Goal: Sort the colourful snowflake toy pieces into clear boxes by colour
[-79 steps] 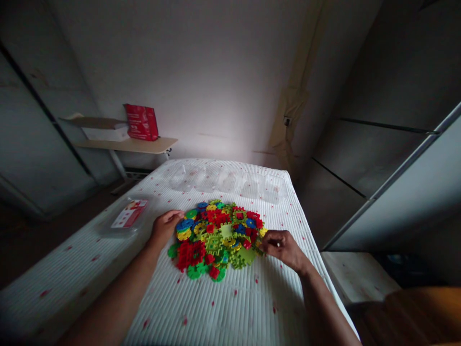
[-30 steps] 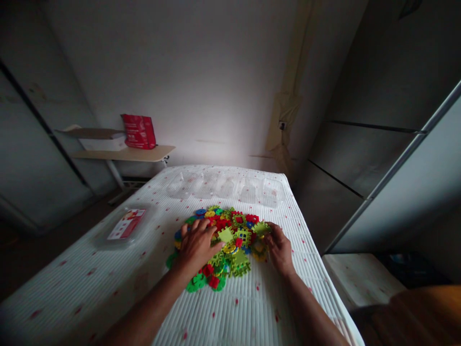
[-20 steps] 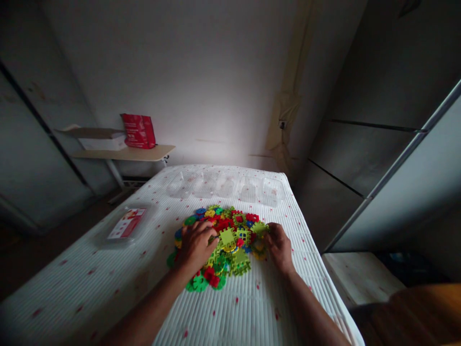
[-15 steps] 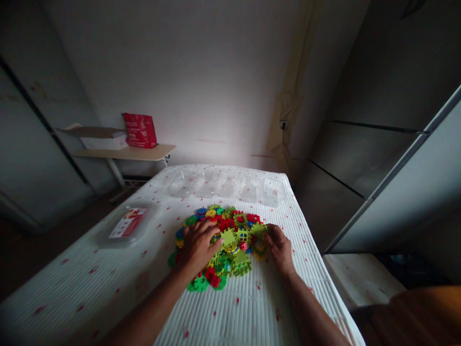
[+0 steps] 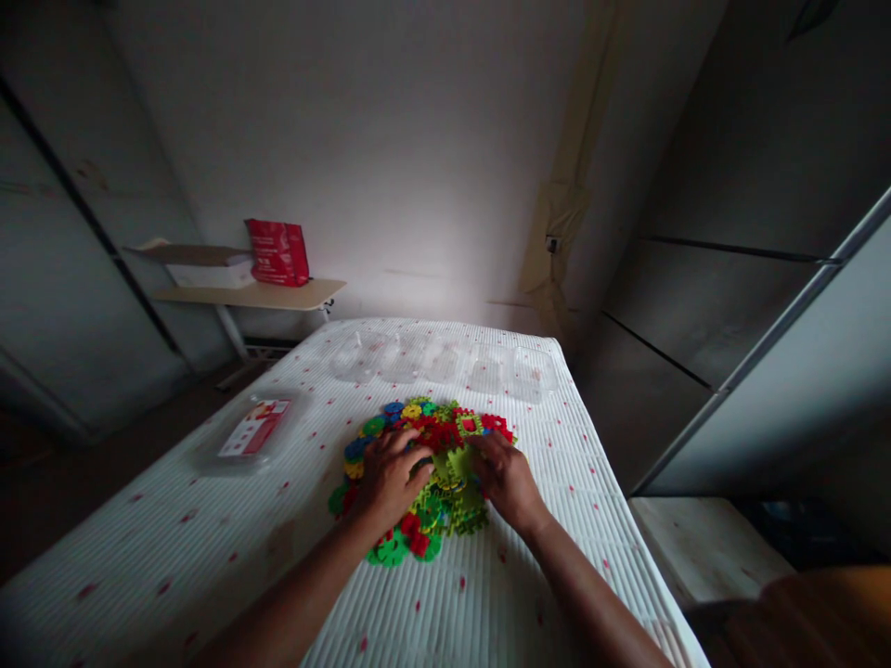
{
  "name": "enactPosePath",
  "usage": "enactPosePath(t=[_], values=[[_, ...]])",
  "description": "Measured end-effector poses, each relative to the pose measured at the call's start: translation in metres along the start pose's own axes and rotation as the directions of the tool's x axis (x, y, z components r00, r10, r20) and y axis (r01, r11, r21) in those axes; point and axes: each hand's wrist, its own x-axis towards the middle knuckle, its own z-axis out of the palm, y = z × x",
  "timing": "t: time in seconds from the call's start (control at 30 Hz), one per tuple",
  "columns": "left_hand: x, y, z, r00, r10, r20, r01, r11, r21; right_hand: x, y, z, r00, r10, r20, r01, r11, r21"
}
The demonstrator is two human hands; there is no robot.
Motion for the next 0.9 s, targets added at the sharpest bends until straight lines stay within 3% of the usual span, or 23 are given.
enactPosePath(t=[0.17, 0.3, 0.5, 0.9], values=[[0.0, -0.001, 0.001, 1.0, 0.017, -0.013, -0.017, 1.0, 0.001, 0.014, -0.005, 0.013, 0.989, -0.035, 0.141, 0.049, 0.994, -0.098], [0.0, -0.002, 0.002, 0.999, 0.028, -0.016, -0.029, 1.0, -0.012, 0.017, -0.007, 0.019, 0.973, 0.029, 0.229, 0.021, 0.977, -0.213], [0.0, -0.002, 0.003, 0.999, 0.037, -0.007, -0.037, 0.999, -0.012, 0.016, -0.011, 0.026, 0.966, 0.121, 0.228, -0.056, 0.96, -0.274], [-0.001, 0.0, 0.002, 0.999, 0.049, -0.019, -0.05, 0.999, -0.021, 0.013, -0.014, 0.03, 0.96, 0.165, 0.225, -0.086, 0.942, -0.323]])
